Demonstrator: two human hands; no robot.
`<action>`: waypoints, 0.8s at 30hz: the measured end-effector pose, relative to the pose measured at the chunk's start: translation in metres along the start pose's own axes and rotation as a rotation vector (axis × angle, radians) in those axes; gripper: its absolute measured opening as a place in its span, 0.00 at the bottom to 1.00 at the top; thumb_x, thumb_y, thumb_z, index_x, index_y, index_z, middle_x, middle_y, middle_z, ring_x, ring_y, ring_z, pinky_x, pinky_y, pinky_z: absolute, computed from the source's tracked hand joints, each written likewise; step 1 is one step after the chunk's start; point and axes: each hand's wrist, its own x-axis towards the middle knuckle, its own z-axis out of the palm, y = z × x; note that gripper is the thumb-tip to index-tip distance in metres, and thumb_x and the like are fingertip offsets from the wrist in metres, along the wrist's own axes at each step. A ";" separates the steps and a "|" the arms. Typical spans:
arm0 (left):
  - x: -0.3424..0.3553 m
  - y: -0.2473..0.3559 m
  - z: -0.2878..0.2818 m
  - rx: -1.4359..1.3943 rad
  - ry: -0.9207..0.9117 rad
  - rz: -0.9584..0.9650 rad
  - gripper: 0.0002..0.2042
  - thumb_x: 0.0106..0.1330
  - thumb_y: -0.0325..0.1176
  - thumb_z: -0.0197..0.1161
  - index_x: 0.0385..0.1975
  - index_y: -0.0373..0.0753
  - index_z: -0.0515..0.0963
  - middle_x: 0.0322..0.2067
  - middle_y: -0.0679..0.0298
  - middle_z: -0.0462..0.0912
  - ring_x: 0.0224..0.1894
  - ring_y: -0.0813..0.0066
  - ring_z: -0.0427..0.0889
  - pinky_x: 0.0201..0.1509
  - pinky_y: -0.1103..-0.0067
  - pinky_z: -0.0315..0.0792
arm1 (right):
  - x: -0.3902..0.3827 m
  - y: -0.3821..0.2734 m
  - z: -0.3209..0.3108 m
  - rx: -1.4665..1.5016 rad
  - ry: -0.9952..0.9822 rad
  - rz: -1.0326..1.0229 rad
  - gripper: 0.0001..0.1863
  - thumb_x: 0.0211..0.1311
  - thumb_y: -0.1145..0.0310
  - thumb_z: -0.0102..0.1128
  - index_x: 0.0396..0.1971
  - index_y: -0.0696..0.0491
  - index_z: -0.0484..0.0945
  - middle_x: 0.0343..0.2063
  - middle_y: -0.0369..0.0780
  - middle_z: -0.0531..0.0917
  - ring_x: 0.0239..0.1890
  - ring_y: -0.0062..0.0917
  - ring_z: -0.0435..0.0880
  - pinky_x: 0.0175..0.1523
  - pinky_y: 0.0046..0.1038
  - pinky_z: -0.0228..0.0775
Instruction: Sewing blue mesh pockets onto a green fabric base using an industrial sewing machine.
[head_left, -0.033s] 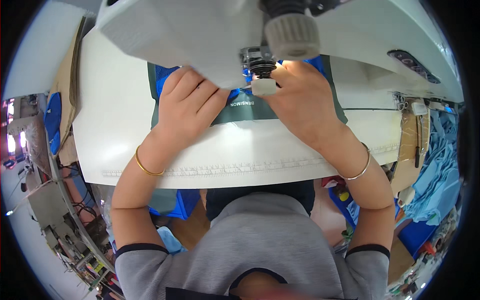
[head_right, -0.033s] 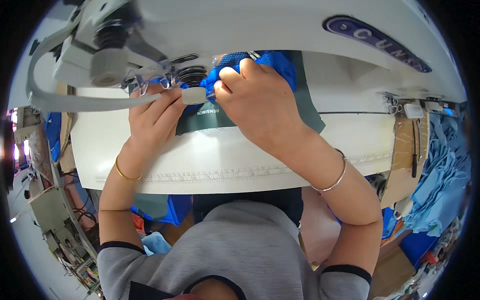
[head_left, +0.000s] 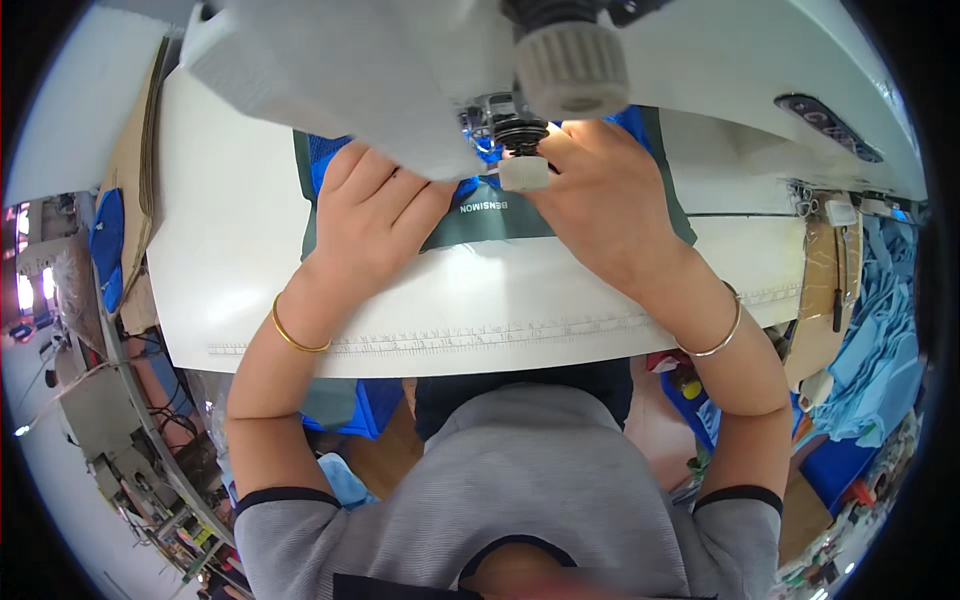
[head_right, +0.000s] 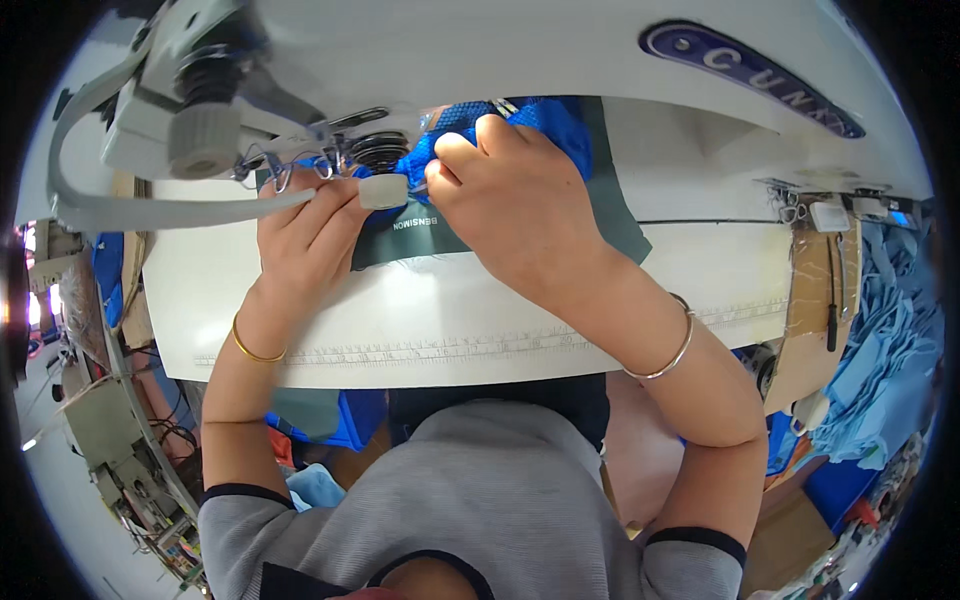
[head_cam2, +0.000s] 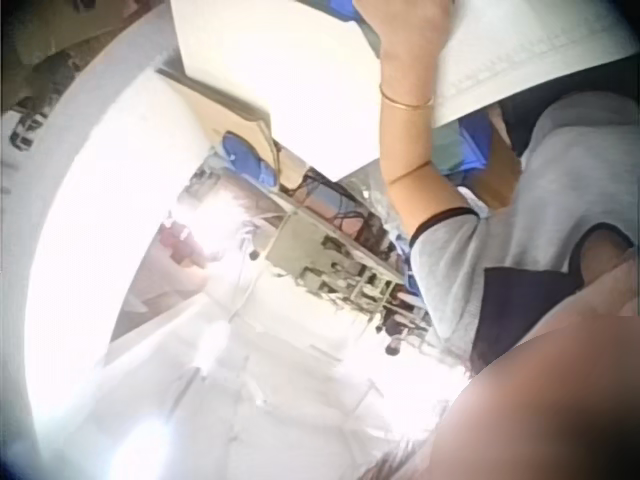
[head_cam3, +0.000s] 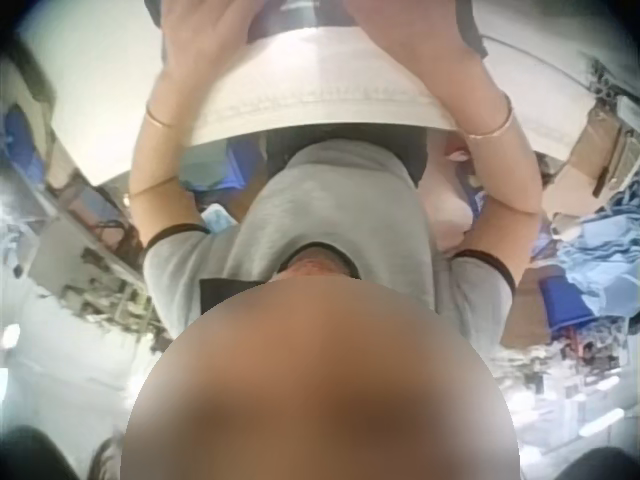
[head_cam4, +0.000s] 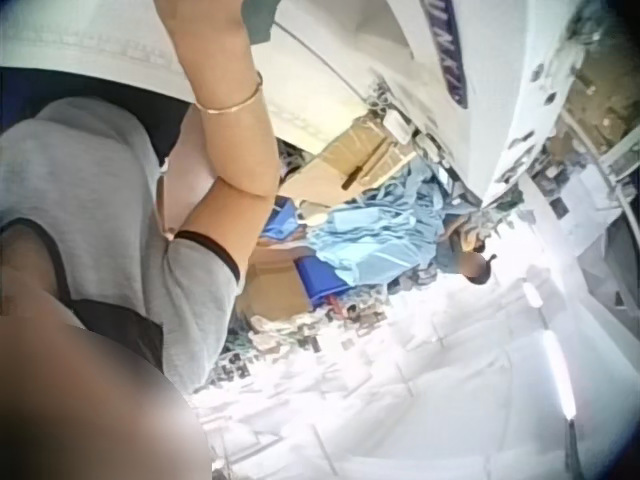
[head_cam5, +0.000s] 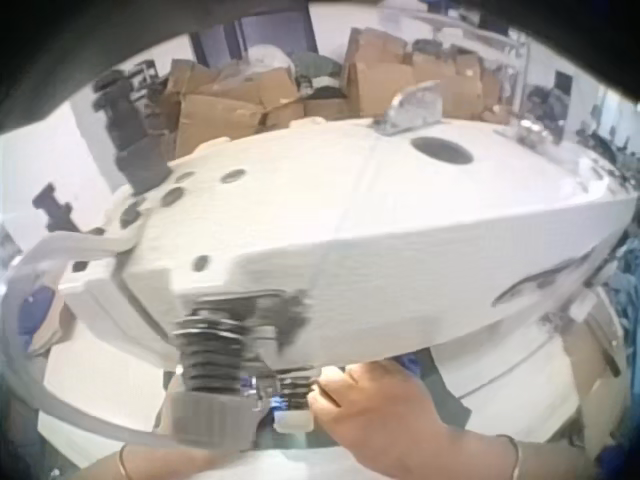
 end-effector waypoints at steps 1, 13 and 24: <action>-0.001 0.000 0.001 -0.002 -0.025 -0.024 0.12 0.49 0.29 0.68 0.36 0.39 0.85 0.40 0.64 0.86 0.43 0.67 0.82 0.56 0.68 0.71 | -0.001 0.000 0.002 0.000 0.012 0.012 0.09 0.45 0.72 0.68 0.31 0.50 0.84 0.34 0.31 0.80 0.39 0.25 0.78 0.43 0.25 0.75; 0.001 0.000 0.007 -0.091 -0.011 -0.002 0.14 0.50 0.24 0.73 0.39 0.42 0.88 0.34 0.65 0.87 0.37 0.66 0.82 0.39 0.69 0.67 | 0.000 -0.004 0.013 0.049 0.059 0.037 0.05 0.45 0.71 0.68 0.25 0.49 0.83 0.34 0.30 0.81 0.39 0.23 0.79 0.42 0.25 0.75; -0.002 0.003 0.011 -0.187 -0.042 -0.102 0.15 0.49 0.24 0.73 0.39 0.43 0.88 0.34 0.68 0.87 0.39 0.68 0.84 0.47 0.70 0.65 | -0.003 -0.008 0.007 0.013 0.063 0.029 0.06 0.47 0.71 0.69 0.27 0.51 0.84 0.30 0.32 0.75 0.36 0.25 0.75 0.36 0.25 0.71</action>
